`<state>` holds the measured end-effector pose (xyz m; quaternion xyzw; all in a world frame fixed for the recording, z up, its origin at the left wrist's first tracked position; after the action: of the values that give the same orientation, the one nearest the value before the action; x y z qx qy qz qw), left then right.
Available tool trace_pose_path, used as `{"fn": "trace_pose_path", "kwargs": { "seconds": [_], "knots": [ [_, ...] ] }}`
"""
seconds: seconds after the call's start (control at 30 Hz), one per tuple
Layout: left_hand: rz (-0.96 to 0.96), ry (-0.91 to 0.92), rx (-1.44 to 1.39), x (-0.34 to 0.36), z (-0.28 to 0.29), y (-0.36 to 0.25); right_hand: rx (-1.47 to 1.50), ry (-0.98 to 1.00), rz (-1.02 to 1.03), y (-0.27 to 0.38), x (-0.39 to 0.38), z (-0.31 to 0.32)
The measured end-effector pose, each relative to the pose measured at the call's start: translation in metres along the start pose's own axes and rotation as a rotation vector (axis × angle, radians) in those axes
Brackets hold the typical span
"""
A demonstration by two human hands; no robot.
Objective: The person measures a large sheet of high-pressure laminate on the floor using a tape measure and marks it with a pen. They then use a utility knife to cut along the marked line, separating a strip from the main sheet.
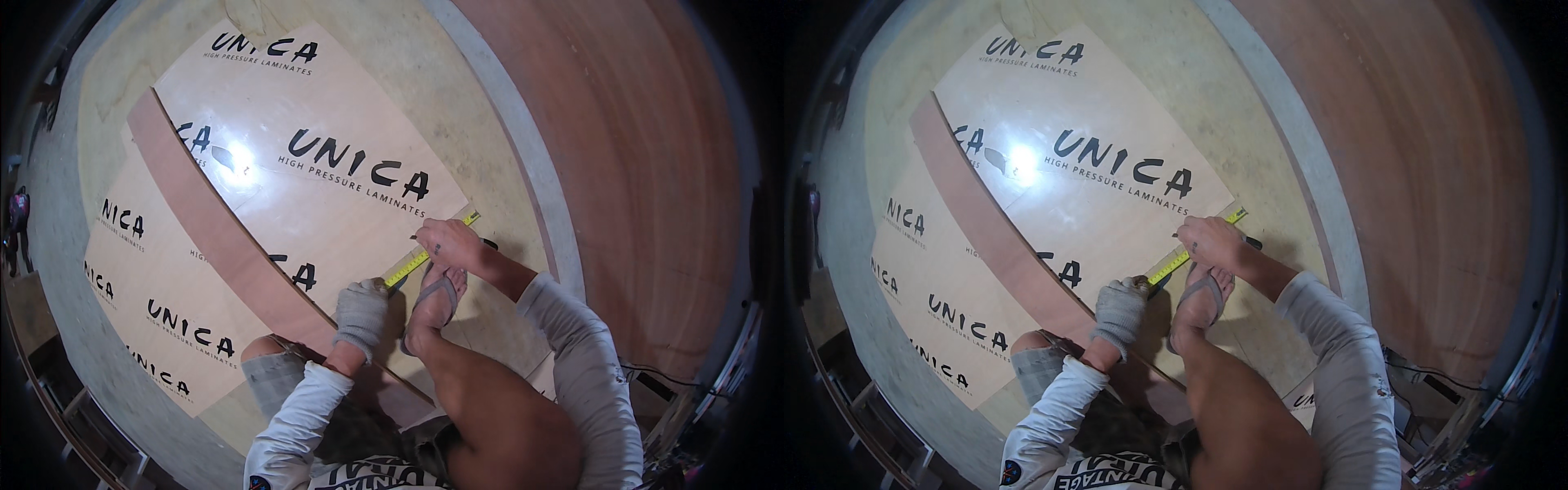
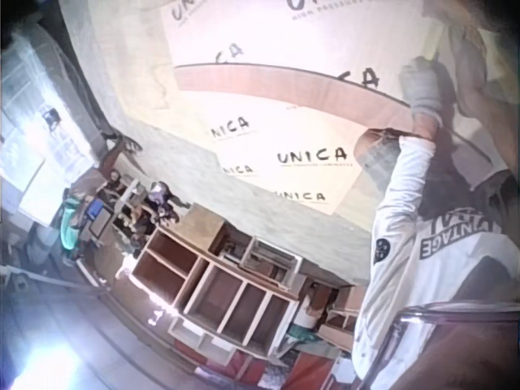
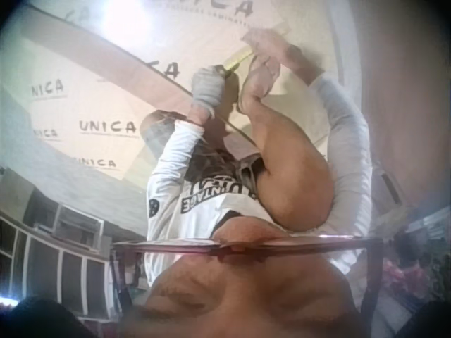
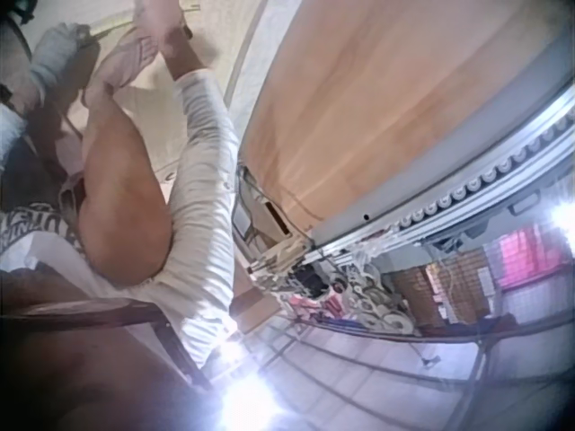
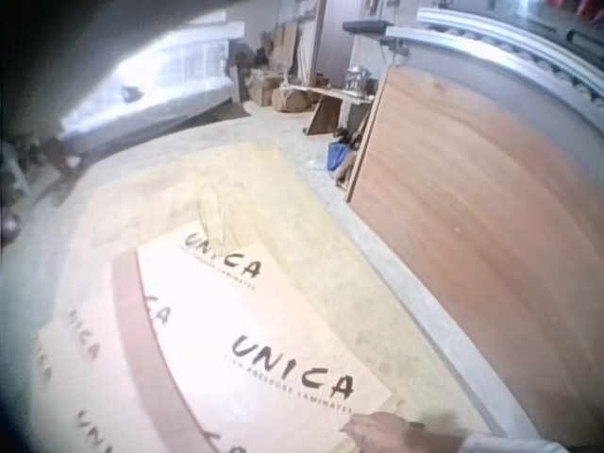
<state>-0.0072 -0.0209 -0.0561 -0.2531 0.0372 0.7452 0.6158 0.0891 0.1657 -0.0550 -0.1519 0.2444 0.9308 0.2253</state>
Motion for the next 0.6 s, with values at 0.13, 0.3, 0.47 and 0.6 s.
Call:
{"fn": "trace_pose_path", "kwargs": {
  "seconds": [0.13,0.3,0.47,0.6],
  "knots": [
    [0.03,-0.017,-0.009,-0.002,-0.007,-0.005,0.047,-0.05,0.045,0.004,-0.003,-0.007],
    [-0.029,-0.054,0.075,-0.004,-0.006,-0.01,0.026,-0.031,-0.007,0.005,0.001,-0.013],
    [0.003,-0.074,0.061,-0.003,-0.01,-0.013,0.017,-0.025,-0.043,0.008,0.003,-0.016],
    [0.029,-0.072,0.021,-0.003,-0.013,-0.011,-0.013,-0.015,-0.047,0.01,0.005,-0.019]
  ]
}}
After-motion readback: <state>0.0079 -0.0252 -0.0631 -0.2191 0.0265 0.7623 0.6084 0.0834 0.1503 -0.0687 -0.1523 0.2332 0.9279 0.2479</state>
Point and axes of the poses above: each hand's wrist, its own x-axis towards the middle knuckle, its own z-axis out of the back of the hand, y = z × x, the point moved 7 cm from there along x, towards the middle knuckle, and after that the axes turned 1 degree about -z, right-handed, at the moved point
